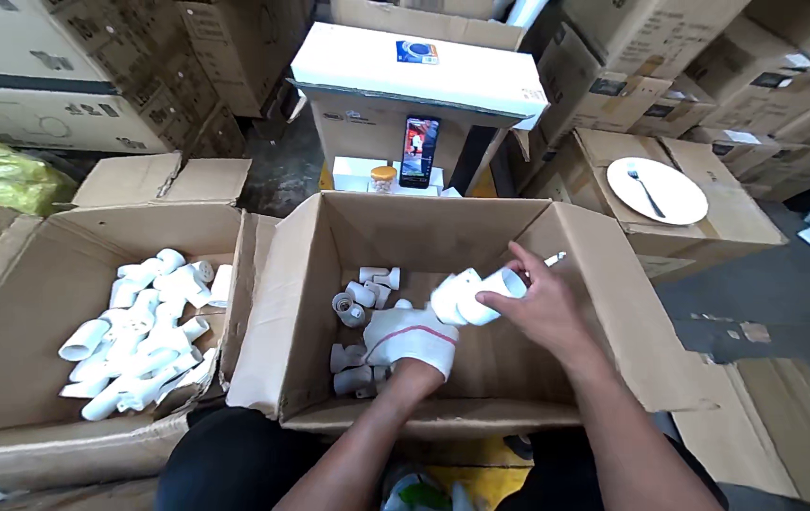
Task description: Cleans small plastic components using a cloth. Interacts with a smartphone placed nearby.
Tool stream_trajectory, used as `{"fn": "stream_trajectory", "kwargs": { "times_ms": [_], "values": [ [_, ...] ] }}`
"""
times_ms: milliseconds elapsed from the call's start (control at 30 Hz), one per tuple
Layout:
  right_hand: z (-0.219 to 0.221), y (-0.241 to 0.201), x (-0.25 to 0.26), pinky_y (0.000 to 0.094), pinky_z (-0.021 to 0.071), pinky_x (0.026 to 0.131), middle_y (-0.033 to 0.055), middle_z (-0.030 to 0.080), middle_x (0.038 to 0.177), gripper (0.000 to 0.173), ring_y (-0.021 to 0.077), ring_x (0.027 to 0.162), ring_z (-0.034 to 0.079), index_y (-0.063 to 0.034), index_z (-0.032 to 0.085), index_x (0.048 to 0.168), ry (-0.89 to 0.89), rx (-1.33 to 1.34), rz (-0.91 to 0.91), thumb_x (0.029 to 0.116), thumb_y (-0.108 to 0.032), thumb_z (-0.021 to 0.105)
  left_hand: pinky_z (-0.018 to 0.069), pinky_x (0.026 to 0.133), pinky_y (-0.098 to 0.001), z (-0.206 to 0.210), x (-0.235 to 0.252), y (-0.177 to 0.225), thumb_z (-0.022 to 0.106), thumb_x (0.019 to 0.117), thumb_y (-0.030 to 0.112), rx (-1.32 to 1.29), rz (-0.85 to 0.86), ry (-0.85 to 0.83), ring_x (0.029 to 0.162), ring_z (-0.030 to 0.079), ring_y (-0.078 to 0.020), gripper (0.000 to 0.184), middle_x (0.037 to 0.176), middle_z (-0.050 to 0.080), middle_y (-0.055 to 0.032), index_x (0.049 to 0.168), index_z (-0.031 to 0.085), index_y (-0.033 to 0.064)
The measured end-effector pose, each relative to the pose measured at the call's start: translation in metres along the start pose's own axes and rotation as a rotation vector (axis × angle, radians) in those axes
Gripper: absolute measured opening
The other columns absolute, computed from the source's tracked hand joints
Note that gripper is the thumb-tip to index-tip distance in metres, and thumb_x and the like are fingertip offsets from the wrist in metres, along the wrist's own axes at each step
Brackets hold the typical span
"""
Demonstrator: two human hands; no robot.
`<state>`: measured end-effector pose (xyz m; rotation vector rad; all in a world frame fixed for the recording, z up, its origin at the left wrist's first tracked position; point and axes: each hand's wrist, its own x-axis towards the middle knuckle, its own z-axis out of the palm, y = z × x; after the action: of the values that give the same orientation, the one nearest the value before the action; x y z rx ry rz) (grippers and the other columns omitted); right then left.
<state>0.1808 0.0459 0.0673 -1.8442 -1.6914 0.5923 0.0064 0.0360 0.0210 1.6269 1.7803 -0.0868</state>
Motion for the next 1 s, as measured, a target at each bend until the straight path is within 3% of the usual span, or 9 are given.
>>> {"fn": "stream_trajectory", "kwargs": {
  "times_ms": [100, 167, 267, 367, 467, 533, 600, 700, 1000],
  "values": [
    [0.005, -0.002, 0.002, 0.0642, 0.0497, 0.097, 0.0225, 0.063, 0.132, 0.099, 0.0414, 0.116, 0.063, -0.0122, 0.036, 0.160, -0.217, -0.420, 0.109, 0.0784, -0.039, 0.086, 0.0506, 0.089, -0.0695, 0.008, -0.025, -0.009, 0.059, 0.0977, 0.035, 0.040, 0.311, -0.221, 0.116, 0.064, -0.0429, 0.041, 0.122, 0.068, -0.0227, 0.126, 0.065, 0.0065],
    [0.014, -0.011, -0.006, 0.0642, 0.0499, 0.097, 0.0248, 0.063, 0.132, 0.096, 0.0426, 0.116, 0.063, -0.0084, 0.040, 0.157, -0.165, -0.399, 0.057, 0.0779, -0.035, 0.086, 0.0508, 0.088, -0.0712, 0.017, -0.031, -0.019, 0.064, 0.0943, 0.034, 0.039, 0.421, -0.278, 0.116, 0.064, -0.0428, 0.042, 0.123, 0.068, -0.0218, 0.126, 0.065, 0.0062],
    [0.013, -0.032, -0.013, 0.0298, 0.0609, 0.081, 0.0061, 0.066, 0.111, 0.101, 0.0122, 0.093, 0.068, 0.0068, 0.036, 0.151, 0.028, 0.351, -0.208, 0.0748, -0.035, 0.087, 0.0473, 0.085, -0.0746, 0.004, -0.044, -0.022, 0.071, 0.0908, 0.031, 0.023, 0.409, -0.379, 0.116, 0.062, -0.0464, 0.039, 0.121, 0.067, -0.0247, 0.117, 0.067, 0.0028],
    [0.008, -0.049, -0.015, 0.0381, 0.0628, 0.083, 0.0005, 0.067, 0.120, 0.107, 0.0185, 0.101, 0.070, -0.0044, 0.029, 0.154, -0.072, 0.844, -0.347, 0.0788, -0.058, 0.082, 0.0473, 0.085, -0.0749, 0.011, -0.041, -0.028, 0.073, 0.0893, 0.031, -0.021, 0.461, -0.338, 0.117, 0.062, -0.0454, 0.041, 0.123, 0.067, -0.0235, 0.119, 0.067, 0.0038],
    [0.021, -0.028, -0.023, 0.0359, 0.0613, 0.085, 0.0123, 0.065, 0.124, 0.100, 0.0193, 0.103, 0.069, 0.0070, 0.029, 0.155, -0.103, 0.246, -0.316, 0.0879, -0.052, 0.074, 0.0480, 0.083, -0.0745, 0.015, -0.036, -0.029, 0.074, 0.0875, 0.031, -0.004, 0.433, -0.315, 0.116, 0.062, -0.0460, 0.041, 0.122, 0.067, -0.0241, 0.118, 0.066, 0.0038],
    [0.030, -0.009, -0.028, 0.0632, 0.0511, 0.098, 0.0315, 0.058, 0.135, 0.091, 0.0462, 0.118, 0.062, 0.0037, 0.026, 0.159, -0.345, -0.175, -0.147, 0.0926, -0.037, 0.074, 0.0473, 0.084, -0.0745, 0.016, -0.036, -0.027, 0.074, 0.0878, 0.031, 0.015, 0.428, -0.336, 0.116, 0.061, -0.0458, 0.040, 0.121, 0.067, -0.0240, 0.117, 0.067, 0.0039],
    [0.039, 0.007, -0.028, 0.0708, 0.0431, 0.104, 0.0354, 0.056, 0.138, 0.082, 0.0532, 0.124, 0.057, 0.0007, 0.027, 0.160, -0.593, -0.402, 0.018, 0.0985, -0.034, 0.068, 0.0475, 0.082, -0.0743, 0.017, -0.035, -0.025, 0.073, 0.0886, 0.031, 0.035, 0.444, -0.360, 0.114, 0.062, -0.0460, 0.037, 0.118, 0.068, -0.0240, 0.113, 0.068, 0.0042],
    [0.045, 0.025, -0.024, 0.0642, 0.0458, 0.105, 0.0289, 0.059, 0.137, 0.072, 0.0448, 0.122, 0.062, -0.0027, 0.028, 0.161, -0.753, -0.457, 0.127, 0.1039, -0.034, 0.060, 0.0480, 0.079, -0.0735, 0.018, -0.033, -0.023, 0.071, 0.0901, 0.030, 0.060, 0.462, -0.390, 0.110, 0.063, -0.0460, 0.035, 0.114, 0.068, -0.0237, 0.114, 0.067, 0.0052],
    [0.039, 0.054, -0.015, 0.0641, 0.0433, 0.107, 0.0348, 0.053, 0.141, 0.075, 0.0490, 0.124, 0.058, 0.0049, 0.027, 0.159, -0.693, -0.337, 0.175, 0.1024, -0.029, 0.063, 0.0495, 0.078, -0.0712, 0.022, -0.029, -0.025, 0.067, 0.0945, 0.032, 0.020, 0.464, -0.410, 0.110, 0.064, -0.0436, 0.032, 0.114, 0.069, -0.0218, 0.111, 0.069, 0.0050]
  ]
}}
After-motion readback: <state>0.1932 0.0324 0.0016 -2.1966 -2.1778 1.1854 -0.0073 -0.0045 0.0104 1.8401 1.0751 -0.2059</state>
